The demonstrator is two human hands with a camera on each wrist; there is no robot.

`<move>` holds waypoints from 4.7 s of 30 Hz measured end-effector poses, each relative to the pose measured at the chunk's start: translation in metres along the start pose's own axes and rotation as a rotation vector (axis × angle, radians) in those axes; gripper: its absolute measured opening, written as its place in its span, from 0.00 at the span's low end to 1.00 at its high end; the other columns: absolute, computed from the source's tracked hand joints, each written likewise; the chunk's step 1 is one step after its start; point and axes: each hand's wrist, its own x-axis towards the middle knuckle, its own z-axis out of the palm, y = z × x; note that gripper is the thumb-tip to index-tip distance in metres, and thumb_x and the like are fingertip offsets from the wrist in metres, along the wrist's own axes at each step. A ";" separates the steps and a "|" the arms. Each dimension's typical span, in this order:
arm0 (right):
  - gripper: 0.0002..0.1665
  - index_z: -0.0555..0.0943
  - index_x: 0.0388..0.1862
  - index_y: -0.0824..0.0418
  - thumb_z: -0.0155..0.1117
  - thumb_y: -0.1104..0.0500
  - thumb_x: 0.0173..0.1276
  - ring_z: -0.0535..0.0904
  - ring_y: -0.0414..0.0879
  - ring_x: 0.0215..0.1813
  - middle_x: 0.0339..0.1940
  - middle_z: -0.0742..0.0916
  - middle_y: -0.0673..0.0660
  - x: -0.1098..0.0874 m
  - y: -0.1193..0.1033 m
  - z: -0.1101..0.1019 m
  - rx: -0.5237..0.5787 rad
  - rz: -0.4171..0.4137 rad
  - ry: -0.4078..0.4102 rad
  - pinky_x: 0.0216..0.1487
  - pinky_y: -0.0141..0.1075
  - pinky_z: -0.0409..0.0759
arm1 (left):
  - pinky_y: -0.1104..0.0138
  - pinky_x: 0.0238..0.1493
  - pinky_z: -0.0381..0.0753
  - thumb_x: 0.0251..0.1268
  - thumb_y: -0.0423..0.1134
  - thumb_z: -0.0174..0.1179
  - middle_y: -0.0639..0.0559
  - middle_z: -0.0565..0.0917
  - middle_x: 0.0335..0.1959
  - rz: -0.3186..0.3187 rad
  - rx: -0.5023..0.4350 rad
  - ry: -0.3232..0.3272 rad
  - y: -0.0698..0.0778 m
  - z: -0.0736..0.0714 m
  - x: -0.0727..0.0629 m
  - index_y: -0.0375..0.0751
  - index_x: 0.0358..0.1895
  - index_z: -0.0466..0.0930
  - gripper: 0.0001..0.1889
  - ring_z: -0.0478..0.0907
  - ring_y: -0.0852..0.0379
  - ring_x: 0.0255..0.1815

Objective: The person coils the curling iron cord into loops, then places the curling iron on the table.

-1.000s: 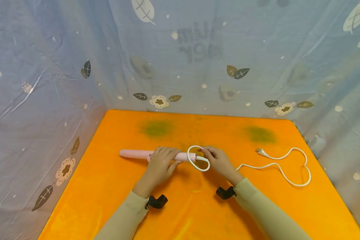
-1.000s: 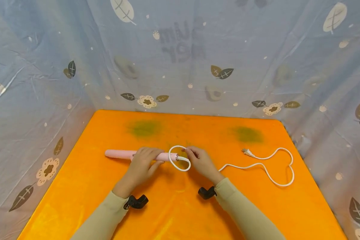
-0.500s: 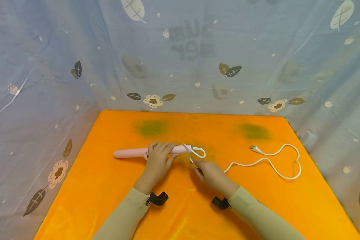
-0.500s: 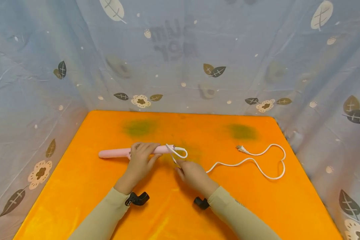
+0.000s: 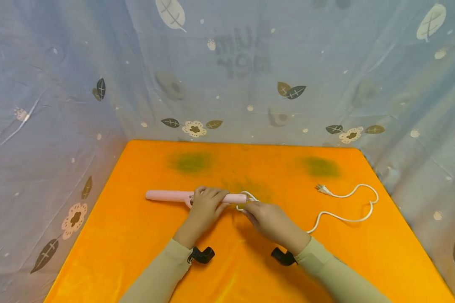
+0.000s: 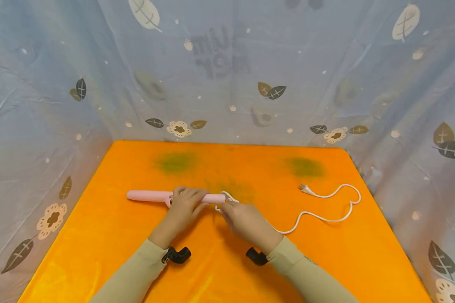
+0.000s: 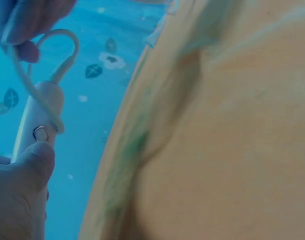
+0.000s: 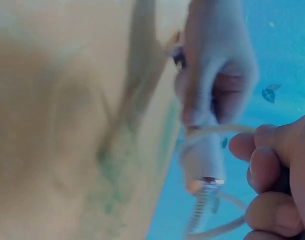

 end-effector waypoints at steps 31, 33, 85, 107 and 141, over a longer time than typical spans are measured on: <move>0.09 0.82 0.44 0.55 0.66 0.55 0.67 0.72 0.44 0.24 0.38 0.85 0.50 0.014 0.071 -0.013 0.276 0.440 0.193 0.26 0.37 0.72 | 0.53 0.58 0.62 0.62 0.38 0.67 0.53 0.82 0.49 0.080 -0.001 -0.073 0.007 -0.011 -0.007 0.47 0.57 0.78 0.19 0.77 0.52 0.51; 0.06 0.82 0.41 0.53 0.66 0.55 0.67 0.68 0.45 0.21 0.34 0.84 0.48 0.014 0.075 -0.009 0.281 0.463 0.196 0.22 0.37 0.69 | 0.52 0.58 0.61 0.63 0.38 0.66 0.53 0.82 0.50 0.072 -0.016 -0.071 0.007 -0.013 -0.007 0.47 0.58 0.77 0.20 0.77 0.52 0.52; 0.07 0.78 0.32 0.57 0.68 0.59 0.65 0.63 0.38 0.21 0.21 0.74 0.47 0.007 0.001 -0.010 -0.056 -0.084 0.033 0.21 0.30 0.66 | 0.53 0.57 0.67 0.59 0.40 0.69 0.52 0.85 0.47 0.042 -0.022 0.068 0.003 -0.001 0.000 0.46 0.54 0.81 0.19 0.80 0.52 0.47; 0.09 0.82 0.41 0.50 0.69 0.53 0.63 0.77 0.37 0.35 0.38 0.83 0.43 0.025 0.046 -0.029 0.313 0.259 -0.033 0.37 0.34 0.78 | 0.56 0.57 0.66 0.56 0.40 0.71 0.54 0.84 0.49 0.102 -0.079 0.010 0.012 -0.002 -0.006 0.46 0.55 0.82 0.21 0.79 0.53 0.46; 0.13 0.71 0.29 0.56 0.65 0.55 0.68 0.61 0.35 0.15 0.14 0.67 0.44 -0.010 0.004 0.024 0.013 0.071 -0.202 0.18 0.28 0.63 | 0.54 0.57 0.67 0.58 0.41 0.70 0.52 0.84 0.50 0.049 -0.113 0.130 0.002 -0.014 0.004 0.45 0.57 0.81 0.22 0.79 0.53 0.50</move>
